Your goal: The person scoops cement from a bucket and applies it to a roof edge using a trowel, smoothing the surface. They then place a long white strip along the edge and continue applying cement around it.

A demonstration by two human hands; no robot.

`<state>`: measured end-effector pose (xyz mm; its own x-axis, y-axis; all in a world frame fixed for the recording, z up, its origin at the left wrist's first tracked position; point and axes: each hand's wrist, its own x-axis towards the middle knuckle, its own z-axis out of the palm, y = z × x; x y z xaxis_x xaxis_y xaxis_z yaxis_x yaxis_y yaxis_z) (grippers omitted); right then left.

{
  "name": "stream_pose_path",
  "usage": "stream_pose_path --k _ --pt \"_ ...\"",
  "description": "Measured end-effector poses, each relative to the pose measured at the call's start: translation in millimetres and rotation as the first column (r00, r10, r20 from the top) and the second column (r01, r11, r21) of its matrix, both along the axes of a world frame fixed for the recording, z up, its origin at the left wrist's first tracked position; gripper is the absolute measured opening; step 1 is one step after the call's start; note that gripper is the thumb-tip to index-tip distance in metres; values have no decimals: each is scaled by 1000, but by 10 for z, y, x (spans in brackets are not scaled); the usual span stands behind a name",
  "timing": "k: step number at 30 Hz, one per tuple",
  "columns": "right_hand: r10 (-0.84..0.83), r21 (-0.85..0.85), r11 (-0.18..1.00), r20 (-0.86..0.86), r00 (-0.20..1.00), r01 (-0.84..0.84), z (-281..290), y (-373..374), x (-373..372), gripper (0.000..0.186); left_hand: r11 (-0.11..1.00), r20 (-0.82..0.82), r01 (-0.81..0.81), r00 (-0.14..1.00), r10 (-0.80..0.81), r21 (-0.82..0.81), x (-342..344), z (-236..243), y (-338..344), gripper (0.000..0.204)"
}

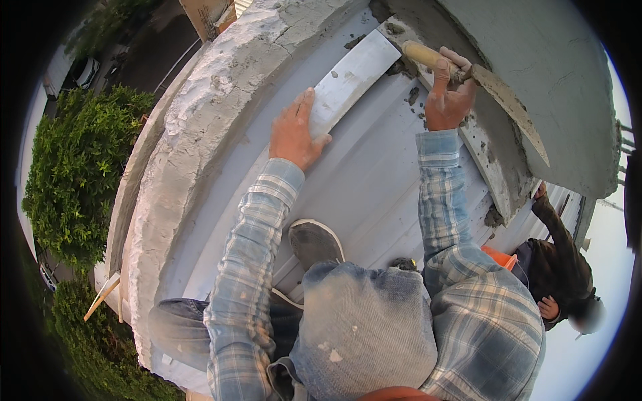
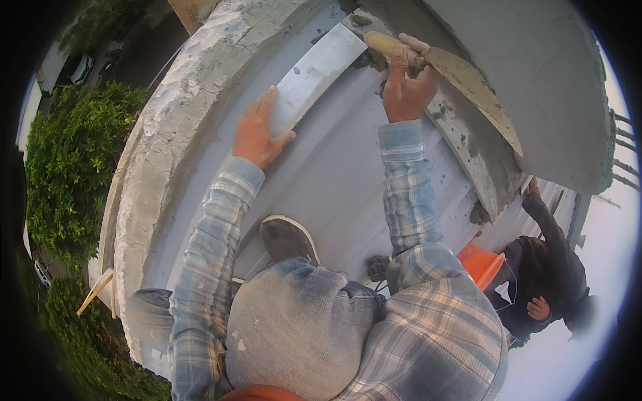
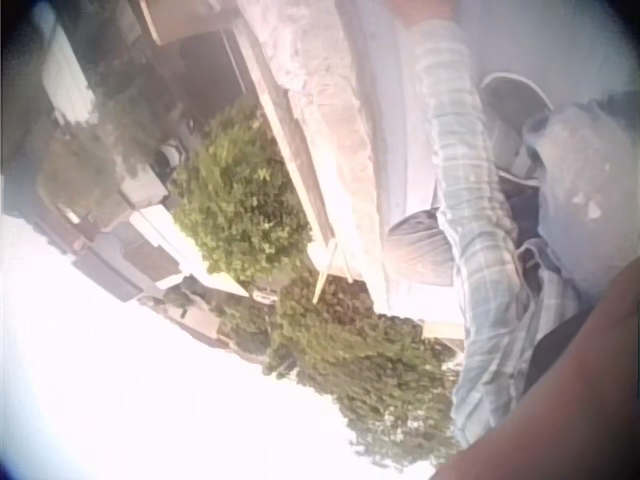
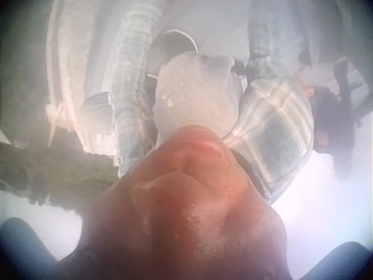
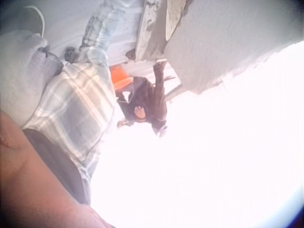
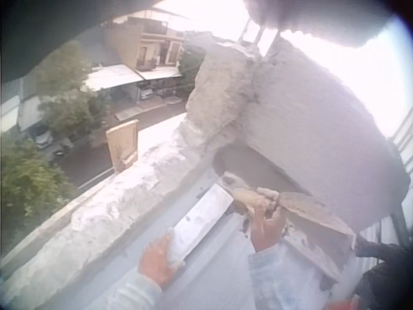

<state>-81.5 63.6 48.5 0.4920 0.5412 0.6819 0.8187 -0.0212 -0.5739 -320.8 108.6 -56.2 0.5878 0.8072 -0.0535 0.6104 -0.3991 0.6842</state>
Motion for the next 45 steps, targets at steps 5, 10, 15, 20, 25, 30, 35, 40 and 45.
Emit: stream_pose_path --k 5,10,15,20,25,30,35,40,45 --pt "-119 -68 991 -35 992 117 214 -412 222 32 1000 28 1 1000 -1 3 -11 53 -11 95" --pt "-54 -111 992 14 998 56 165 -501 235 32 999 -40 22 999 -21 24 -3 50 0 97" --pt "38 -51 998 27 999 -37 156 -12 51 32 1000 12 24 1000 -24 -13 -42 54 15 95" --pt "89 7 996 101 991 -90 94 226 84 29 999 3 32 999 -32 -19 -31 46 8 96" --pt "79 -33 996 21 997 -78 121 6 29 28 999 -9 19 1000 -20 -41 -30 54 -6 95" --pt "-32 -121 992 -20 999 30 113 -463 85 29 999 13 39 999 -39 -25 -59 49 18 97" --pt "-57 -322 947 -140 989 9 302 -1059 14 37 1000 -141 21 990 -21 2 -121 281 23 111" --pt "-190 -639 768 -181 965 31 780 -2040 37 44 1000 -298 26 954 -24 5 31 184 -61 122" --pt "-536 -895 443 -215 817 55 1792 -3808 149 36 984 -298 117 952 -73 134 -130 3 -57 117"
